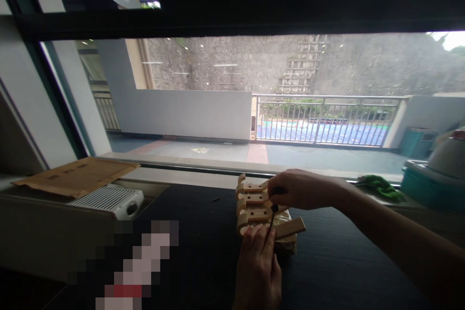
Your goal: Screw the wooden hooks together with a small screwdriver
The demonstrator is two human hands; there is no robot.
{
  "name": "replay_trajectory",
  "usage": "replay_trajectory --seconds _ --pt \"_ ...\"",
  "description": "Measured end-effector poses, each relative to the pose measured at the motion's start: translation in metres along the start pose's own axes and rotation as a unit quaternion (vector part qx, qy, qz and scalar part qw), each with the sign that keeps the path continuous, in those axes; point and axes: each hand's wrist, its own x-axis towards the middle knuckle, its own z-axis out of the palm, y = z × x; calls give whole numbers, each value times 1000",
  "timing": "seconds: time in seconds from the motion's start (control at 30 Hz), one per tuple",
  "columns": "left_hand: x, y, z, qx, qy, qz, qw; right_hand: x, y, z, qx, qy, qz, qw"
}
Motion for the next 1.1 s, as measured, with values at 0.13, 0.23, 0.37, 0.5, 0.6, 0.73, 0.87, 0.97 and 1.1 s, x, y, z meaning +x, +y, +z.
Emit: replay_trajectory --seconds 0.13,0.23,0.37,0.5,0.6,0.73,0.87,0.97,1.1 --pt "0 0 0 1 5 3 1000 2 1 3 -16 14 19 1000" --pt "1 0 -1 0 2 7 1000 1 0 0 -17 3 14 1000" --pt "2 1 -2 -9 0 -4 1000 -1 -1 -5 3 -20 1 1000" --pt "1 1 0 -11 9 -3 1000 0 -1 0 -4 -3 -15 1000" --pt "0 0 1 -5 20 2 1000 1 0 4 -7 10 -1 1000" --pt "0 0 1 -10 19 2 1000 1 2 6 -1 22 18 1000" --pt "1 1 -1 -13 11 -3 1000 -2 3 2 -1 2 18 1000" --pt "0 1 -2 -15 5 -5 1000 -2 2 0 2 -14 11 1000" --pt "0 1 -2 -12 0 -1 1000 0 2 4 0 -16 -3 1000"
